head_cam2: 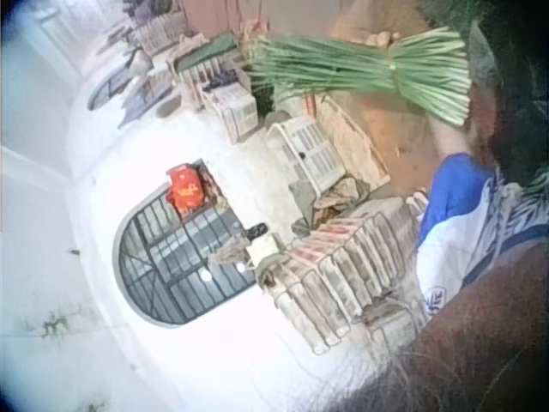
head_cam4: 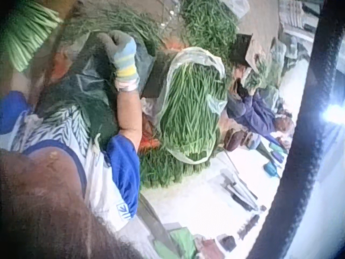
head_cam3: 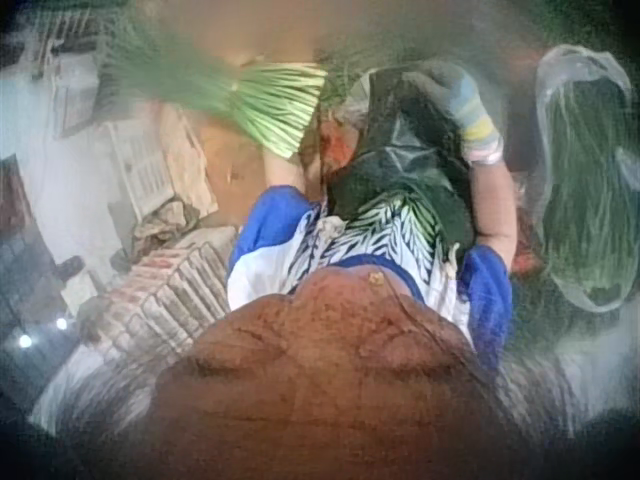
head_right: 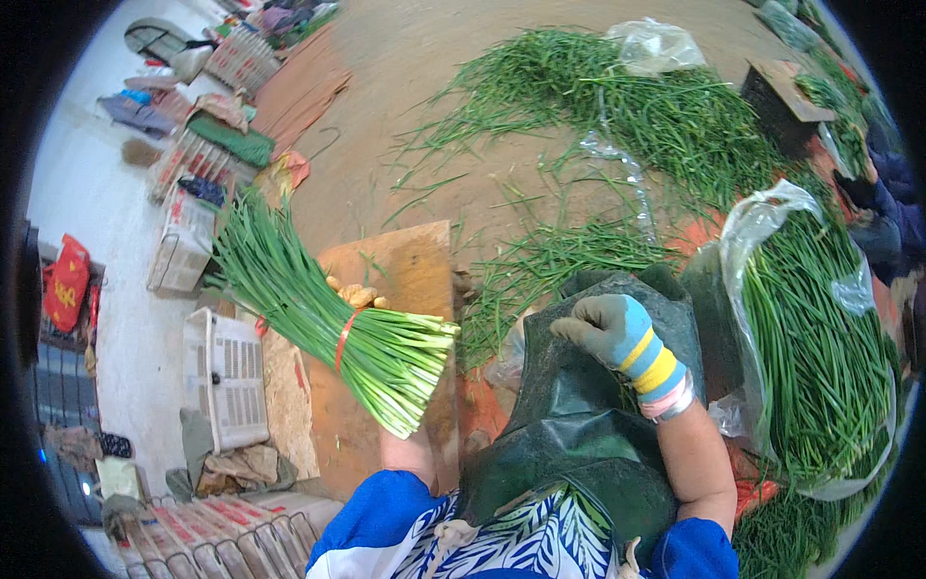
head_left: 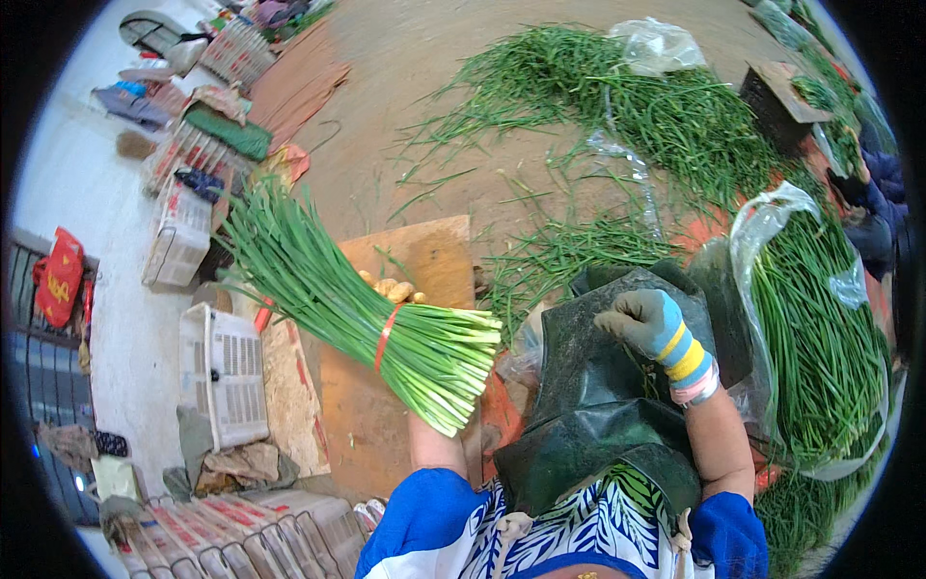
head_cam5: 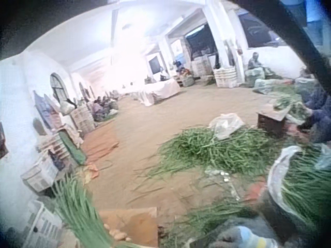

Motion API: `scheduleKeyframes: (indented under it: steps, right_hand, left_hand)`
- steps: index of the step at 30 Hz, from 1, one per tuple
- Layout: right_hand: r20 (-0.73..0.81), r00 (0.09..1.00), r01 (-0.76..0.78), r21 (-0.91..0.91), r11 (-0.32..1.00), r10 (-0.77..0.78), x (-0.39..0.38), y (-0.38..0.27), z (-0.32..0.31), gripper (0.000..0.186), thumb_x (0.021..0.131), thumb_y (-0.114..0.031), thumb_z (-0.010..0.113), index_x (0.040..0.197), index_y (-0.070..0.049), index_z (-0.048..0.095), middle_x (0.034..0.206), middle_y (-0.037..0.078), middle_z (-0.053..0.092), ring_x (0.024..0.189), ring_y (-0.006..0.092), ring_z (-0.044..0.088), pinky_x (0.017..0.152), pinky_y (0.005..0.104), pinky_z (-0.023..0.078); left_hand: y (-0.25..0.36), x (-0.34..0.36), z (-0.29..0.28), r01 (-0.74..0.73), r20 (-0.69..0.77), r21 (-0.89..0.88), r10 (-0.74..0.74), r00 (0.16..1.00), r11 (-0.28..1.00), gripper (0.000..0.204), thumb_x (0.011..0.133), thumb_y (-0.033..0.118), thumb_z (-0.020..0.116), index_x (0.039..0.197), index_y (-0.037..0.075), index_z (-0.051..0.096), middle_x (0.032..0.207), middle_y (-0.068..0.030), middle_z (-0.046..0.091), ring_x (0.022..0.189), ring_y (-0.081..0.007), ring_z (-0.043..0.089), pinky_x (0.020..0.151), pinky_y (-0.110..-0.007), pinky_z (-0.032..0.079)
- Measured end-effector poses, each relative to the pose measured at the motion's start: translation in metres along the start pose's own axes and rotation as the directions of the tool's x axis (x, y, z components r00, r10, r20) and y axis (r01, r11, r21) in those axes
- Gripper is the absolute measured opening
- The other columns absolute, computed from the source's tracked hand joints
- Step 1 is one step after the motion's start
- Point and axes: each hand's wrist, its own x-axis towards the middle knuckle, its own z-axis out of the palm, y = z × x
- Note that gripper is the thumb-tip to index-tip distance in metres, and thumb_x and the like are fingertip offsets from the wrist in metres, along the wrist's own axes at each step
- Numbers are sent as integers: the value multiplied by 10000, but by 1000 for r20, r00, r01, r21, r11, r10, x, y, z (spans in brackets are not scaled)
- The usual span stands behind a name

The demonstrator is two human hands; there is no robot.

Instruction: The person bundles green onions by hand, trimming roots with a knife and securing bunches with red ties.

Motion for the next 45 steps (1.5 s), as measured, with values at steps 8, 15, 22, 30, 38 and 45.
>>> scheduleKeyframes:
  steps: [8, 15, 22, 30, 38, 45]
  right_hand:
    - [-348, 641, 498, -490, 716, -684, -38, 2, -16, 619, 732, -231, 641, 1269, -21, 414, 1194, 220, 490, 1055, 393, 503, 887, 427, 429]
    - [-169, 120, 72, -981, 178, -978, -82, -21, -81, 432, 837, -273, 426, 1258, -205, 357, 1198, 155, 464, 1160, 356, 440, 937, 681, 249]
    - [-311, 100, -220, -933, 284, -945, -280, 37, -86, 389, 762, -233, 504, 1144, -168, 471, 844, 50, 484, 770, 231, 533, 697, 457, 453]
    - [-834, -264, -497, -313, 809, -484, -461, 92, 30, 755, 574, -270, 784, 1218, -34, 466, 1082, 118, 566, 959, 237, 578, 798, 365, 472]
    - [-572, -725, 316, 221, 923, 385, -509, 171, 152, 780, 552, -124, 816, 1218, 9, 432, 1078, 102, 587, 946, 193, 580, 851, 339, 464]
    - [-295, -805, 342, 478, 809, 515, -663, 281, 123, 759, 724, -274, 685, 1299, 41, 303, 1183, 192, 504, 1086, 286, 503, 914, 379, 434]
  left_hand:
    - [-98, 35, -4, 256, -1, -265, -266, 964, 929, 676, 858, 530, 440, 1331, 57, 348, 1112, -128, 530, 1073, -263, 466, 976, -516, 320]
    - [-222, 67, 76, 610, -68, 31, -607, 791, 792, 757, 826, 582, 444, 1342, 40, 323, 1099, -135, 541, 1052, -272, 490, 942, -496, 356]
    - [-350, 56, 184, 855, 126, 222, -883, 452, 469, 839, 795, 633, 449, 1352, 24, 299, 1086, -141, 551, 1030, -281, 515, 908, -476, 393]
    - [-434, 24, 313, 868, 199, 481, -980, 27, 122, 933, 759, 692, 454, 1363, 5, 271, 1071, -149, 563, 1006, -291, 542, 869, -453, 434]
    - [-443, 23, 302, 797, 395, 566, -918, -37, 211, 987, 760, 699, 449, 1324, -93, 275, 697, -40, 590, 626, -185, 580, 622, -366, 504]
    - [-380, 62, 260, 613, 170, 701, -921, 351, 363, 906, 801, 643, 466, 1359, -40, 259, 705, -5, 527, 628, -129, 515, 597, -299, 469]
